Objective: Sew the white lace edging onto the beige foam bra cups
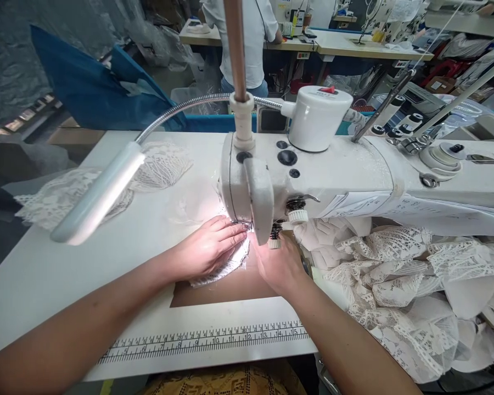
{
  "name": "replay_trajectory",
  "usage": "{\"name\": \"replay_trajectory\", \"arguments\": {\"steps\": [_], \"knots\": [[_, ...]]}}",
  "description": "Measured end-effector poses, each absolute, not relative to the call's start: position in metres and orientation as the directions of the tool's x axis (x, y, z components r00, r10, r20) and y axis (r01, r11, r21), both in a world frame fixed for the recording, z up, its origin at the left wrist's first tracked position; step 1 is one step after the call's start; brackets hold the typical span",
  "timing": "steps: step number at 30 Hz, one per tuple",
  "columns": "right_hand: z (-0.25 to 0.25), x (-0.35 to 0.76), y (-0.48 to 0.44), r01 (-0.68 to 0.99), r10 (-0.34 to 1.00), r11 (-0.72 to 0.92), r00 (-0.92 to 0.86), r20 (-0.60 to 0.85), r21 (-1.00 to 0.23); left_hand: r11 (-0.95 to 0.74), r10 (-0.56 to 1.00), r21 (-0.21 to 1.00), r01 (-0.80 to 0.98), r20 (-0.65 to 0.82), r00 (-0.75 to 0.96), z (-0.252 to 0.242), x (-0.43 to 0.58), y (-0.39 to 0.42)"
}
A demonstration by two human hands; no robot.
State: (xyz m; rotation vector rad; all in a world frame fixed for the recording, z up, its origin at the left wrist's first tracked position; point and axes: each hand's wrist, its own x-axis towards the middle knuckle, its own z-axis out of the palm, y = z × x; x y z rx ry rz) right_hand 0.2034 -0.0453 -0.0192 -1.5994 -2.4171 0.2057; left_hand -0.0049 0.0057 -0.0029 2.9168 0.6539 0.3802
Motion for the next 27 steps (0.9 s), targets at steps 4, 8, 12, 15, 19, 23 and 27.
{"name": "replay_trajectory", "arguments": {"steps": [4, 8, 12, 15, 19, 23, 27], "knots": [[-0.016, 0.202, -0.045, 0.891, 0.924, 0.383, -0.364, 0.121, -0.243, -0.9, 0.432, 0.155, 0.407, 0.207, 0.878, -0.004, -0.005, 0.007], [-0.014, 0.204, -0.046, 0.877, 0.918, 0.396, -0.375, 0.128, -0.272, -0.901, 0.428, 0.153, 0.405, 0.176, 0.886, -0.002, -0.005, 0.009], [-0.019, 0.209, -0.046, 0.852, 0.902, 0.43, -0.399, 0.162, -0.298, -0.892, 0.444, 0.171, 0.419, 0.163, 0.881, 0.0, -0.004, 0.011], [-0.026, 0.213, -0.044, 0.836, 0.894, 0.449, -0.415, 0.172, -0.317, -0.876, 0.475, 0.184, 0.446, 0.172, 0.863, 0.0, -0.004, 0.012], [-0.034, 0.214, -0.041, 0.83, 0.892, 0.453, -0.417, 0.175, -0.326, -0.853, 0.518, 0.189, 0.487, 0.175, 0.838, 0.0, -0.005, 0.013], [-0.034, 0.212, -0.041, 0.837, 0.898, 0.439, -0.41, 0.157, -0.327, -0.83, 0.556, 0.164, 0.533, 0.166, 0.814, -0.002, -0.006, 0.012], [-0.024, 0.211, -0.045, 0.845, 0.906, 0.422, -0.405, 0.121, -0.329, -0.809, 0.587, 0.131, 0.573, 0.163, 0.793, -0.004, -0.008, 0.011]]}}
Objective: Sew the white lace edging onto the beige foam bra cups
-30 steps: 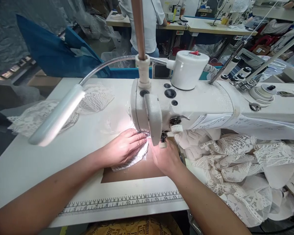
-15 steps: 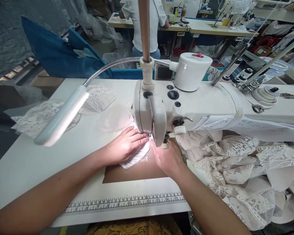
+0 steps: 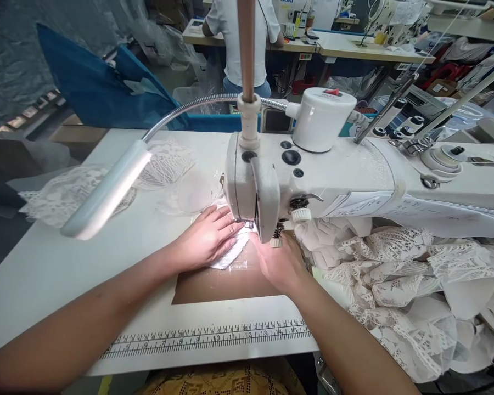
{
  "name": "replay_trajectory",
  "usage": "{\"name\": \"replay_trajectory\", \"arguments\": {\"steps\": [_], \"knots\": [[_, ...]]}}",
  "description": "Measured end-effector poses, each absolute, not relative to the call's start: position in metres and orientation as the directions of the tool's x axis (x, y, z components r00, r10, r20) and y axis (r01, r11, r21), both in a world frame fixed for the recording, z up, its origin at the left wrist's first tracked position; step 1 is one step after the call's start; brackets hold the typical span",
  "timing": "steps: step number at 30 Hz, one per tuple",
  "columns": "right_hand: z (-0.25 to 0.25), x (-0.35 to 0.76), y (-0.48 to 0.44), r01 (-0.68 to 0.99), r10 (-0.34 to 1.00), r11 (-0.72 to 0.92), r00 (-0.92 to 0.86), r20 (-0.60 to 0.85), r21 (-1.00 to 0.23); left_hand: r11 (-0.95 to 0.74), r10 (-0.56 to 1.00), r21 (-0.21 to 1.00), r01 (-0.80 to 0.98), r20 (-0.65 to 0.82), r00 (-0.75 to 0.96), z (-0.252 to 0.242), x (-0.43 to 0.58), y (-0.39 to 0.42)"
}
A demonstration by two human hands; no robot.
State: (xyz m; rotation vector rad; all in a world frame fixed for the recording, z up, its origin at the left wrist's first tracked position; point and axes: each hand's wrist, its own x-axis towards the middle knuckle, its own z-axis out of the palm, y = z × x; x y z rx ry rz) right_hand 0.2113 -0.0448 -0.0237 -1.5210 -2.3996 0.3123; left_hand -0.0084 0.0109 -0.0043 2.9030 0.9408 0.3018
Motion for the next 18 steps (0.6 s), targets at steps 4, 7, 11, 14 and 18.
{"name": "replay_trajectory", "arguments": {"steps": [4, 7, 11, 14, 18], "knots": [[-0.015, 0.211, -0.05, 0.86, 0.913, 0.401, -0.402, 0.066, -0.316, -0.848, 0.529, 0.15, 0.508, 0.182, 0.829, -0.004, -0.013, 0.01], [-0.011, 0.21, -0.051, 0.857, 0.901, 0.425, -0.43, 0.05, -0.292, -0.891, 0.447, 0.192, 0.412, 0.214, 0.868, -0.003, -0.015, 0.009], [-0.006, 0.207, -0.051, 0.863, 0.892, 0.448, -0.447, 0.058, -0.233, -0.935, 0.34, 0.171, 0.31, 0.188, 0.922, -0.003, -0.015, 0.012], [-0.005, 0.205, -0.052, 0.872, 0.892, 0.451, -0.446, 0.07, -0.192, -0.952, 0.291, 0.151, 0.266, 0.176, 0.941, -0.002, -0.016, 0.015], [-0.005, 0.203, -0.052, 0.889, 0.903, 0.43, -0.422, 0.083, -0.16, -0.948, 0.303, 0.153, 0.279, 0.167, 0.938, -0.001, -0.015, 0.016]]}}
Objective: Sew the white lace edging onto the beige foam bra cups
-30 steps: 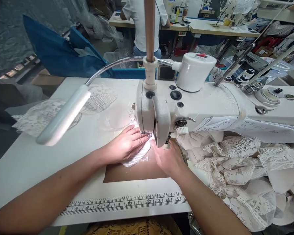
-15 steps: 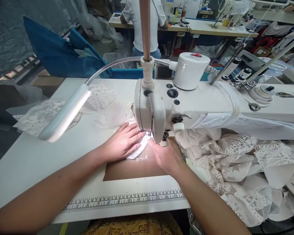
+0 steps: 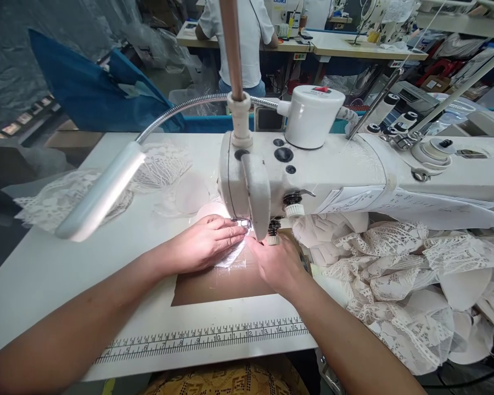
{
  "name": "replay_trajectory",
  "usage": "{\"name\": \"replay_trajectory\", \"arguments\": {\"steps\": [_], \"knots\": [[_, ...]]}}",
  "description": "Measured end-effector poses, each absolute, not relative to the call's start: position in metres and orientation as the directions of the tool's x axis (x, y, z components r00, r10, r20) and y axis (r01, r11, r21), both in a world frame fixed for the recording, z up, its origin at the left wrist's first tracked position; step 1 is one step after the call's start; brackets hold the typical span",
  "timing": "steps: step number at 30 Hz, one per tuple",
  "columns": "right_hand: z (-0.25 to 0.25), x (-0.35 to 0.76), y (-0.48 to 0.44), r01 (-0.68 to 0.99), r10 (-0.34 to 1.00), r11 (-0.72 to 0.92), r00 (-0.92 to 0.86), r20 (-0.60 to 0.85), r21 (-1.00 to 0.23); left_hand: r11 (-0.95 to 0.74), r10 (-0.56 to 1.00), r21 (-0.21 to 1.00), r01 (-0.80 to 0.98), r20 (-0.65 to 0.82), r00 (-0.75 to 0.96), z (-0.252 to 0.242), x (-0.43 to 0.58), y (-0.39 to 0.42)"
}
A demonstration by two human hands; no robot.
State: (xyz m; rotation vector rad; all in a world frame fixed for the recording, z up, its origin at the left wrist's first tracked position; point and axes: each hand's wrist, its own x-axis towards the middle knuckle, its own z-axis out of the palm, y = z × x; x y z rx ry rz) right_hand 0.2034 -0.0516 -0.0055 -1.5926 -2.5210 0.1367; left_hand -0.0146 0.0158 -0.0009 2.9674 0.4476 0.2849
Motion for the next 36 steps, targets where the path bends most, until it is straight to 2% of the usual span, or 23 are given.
{"name": "replay_trajectory", "arguments": {"steps": [6, 13, 23, 27, 33, 36], "knots": [[-0.008, 0.203, -0.05, 0.916, 0.923, 0.382, -0.372, 0.096, -0.119, -0.916, 0.39, 0.17, 0.364, 0.159, 0.907, -0.001, -0.01, 0.014], [-0.014, 0.209, -0.053, 0.894, 0.907, 0.411, -0.379, 0.185, -0.181, -0.896, 0.422, 0.227, 0.382, 0.17, 0.89, 0.001, -0.012, 0.015], [-0.009, 0.208, -0.054, 0.882, 0.904, 0.426, -0.408, 0.124, -0.2, -0.888, 0.438, 0.25, 0.387, 0.2, 0.877, -0.002, -0.012, 0.013], [-0.011, 0.209, -0.054, 0.878, 0.905, 0.423, -0.4, 0.144, -0.224, -0.873, 0.479, 0.233, 0.429, 0.235, 0.846, -0.006, -0.01, 0.012], [-0.013, 0.21, -0.054, 0.887, 0.924, 0.381, -0.372, 0.084, -0.262, -0.861, 0.508, 0.176, 0.478, 0.236, 0.829, -0.007, -0.004, 0.009], [-0.014, 0.21, -0.055, 0.896, 0.932, 0.361, -0.354, 0.076, -0.259, -0.859, 0.508, 0.211, 0.466, 0.24, 0.827, -0.004, -0.005, 0.008]]}}
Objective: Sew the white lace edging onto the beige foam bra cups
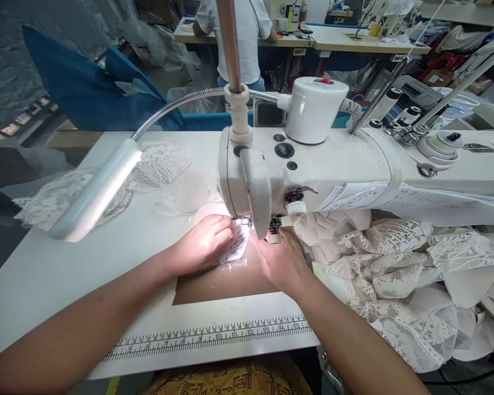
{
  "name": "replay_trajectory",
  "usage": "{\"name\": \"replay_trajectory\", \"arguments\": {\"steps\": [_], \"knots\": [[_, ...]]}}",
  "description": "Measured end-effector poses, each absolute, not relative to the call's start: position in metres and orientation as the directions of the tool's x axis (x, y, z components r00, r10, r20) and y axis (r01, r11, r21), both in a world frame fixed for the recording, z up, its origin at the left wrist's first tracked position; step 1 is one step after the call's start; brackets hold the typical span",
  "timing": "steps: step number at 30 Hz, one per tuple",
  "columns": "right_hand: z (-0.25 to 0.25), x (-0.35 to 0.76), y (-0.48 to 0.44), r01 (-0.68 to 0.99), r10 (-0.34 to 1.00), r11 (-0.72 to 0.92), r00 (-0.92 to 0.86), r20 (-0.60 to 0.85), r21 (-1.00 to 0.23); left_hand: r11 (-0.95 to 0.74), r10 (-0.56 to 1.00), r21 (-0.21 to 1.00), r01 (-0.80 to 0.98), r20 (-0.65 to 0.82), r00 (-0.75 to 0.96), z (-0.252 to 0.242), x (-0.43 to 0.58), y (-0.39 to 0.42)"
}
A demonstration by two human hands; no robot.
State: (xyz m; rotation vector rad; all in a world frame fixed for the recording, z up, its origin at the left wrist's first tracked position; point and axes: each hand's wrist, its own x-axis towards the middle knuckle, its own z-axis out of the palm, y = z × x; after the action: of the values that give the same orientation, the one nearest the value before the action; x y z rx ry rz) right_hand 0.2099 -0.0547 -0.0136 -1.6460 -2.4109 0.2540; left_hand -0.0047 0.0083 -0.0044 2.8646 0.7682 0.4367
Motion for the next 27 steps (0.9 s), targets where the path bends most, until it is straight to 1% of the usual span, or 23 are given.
{"name": "replay_trajectory", "arguments": {"steps": [2, 4, 8, 11, 15, 18, 22, 27], "knots": [[-0.014, 0.21, -0.055, 0.896, 0.932, 0.362, -0.355, 0.078, -0.257, -0.857, 0.501, 0.268, 0.44, 0.231, 0.834, -0.003, -0.006, 0.008], [-0.015, 0.21, -0.055, 0.891, 0.927, 0.375, -0.363, 0.094, -0.255, -0.851, 0.503, 0.299, 0.432, 0.226, 0.834, -0.003, -0.007, 0.008], [-0.018, 0.211, -0.055, 0.882, 0.918, 0.395, -0.366, 0.152, -0.257, -0.844, 0.524, 0.269, 0.463, 0.23, 0.82, -0.005, -0.006, 0.007], [-0.019, 0.212, -0.055, 0.875, 0.912, 0.405, -0.367, 0.181, -0.265, -0.842, 0.525, 0.289, 0.455, 0.242, 0.816, -0.005, -0.005, 0.007], [-0.016, 0.211, -0.053, 0.884, 0.92, 0.392, -0.369, 0.135, -0.254, -0.831, 0.53, 0.342, 0.44, 0.246, 0.811, -0.002, -0.006, 0.008], [-0.01, 0.209, -0.051, 0.882, 0.912, 0.411, -0.401, 0.091, -0.23, -0.838, 0.515, 0.333, 0.432, 0.225, 0.827, -0.002, -0.007, 0.009], [-0.003, 0.207, -0.05, 0.869, 0.891, 0.454, -0.44, 0.113, -0.197, -0.865, 0.474, 0.3, 0.402, 0.223, 0.852, -0.006, -0.009, 0.009], [-0.005, 0.207, -0.054, 0.889, 0.898, 0.44, -0.43, 0.095, -0.126, -0.893, 0.424, 0.263, 0.365, 0.224, 0.877, -0.01, -0.011, 0.009]]}}
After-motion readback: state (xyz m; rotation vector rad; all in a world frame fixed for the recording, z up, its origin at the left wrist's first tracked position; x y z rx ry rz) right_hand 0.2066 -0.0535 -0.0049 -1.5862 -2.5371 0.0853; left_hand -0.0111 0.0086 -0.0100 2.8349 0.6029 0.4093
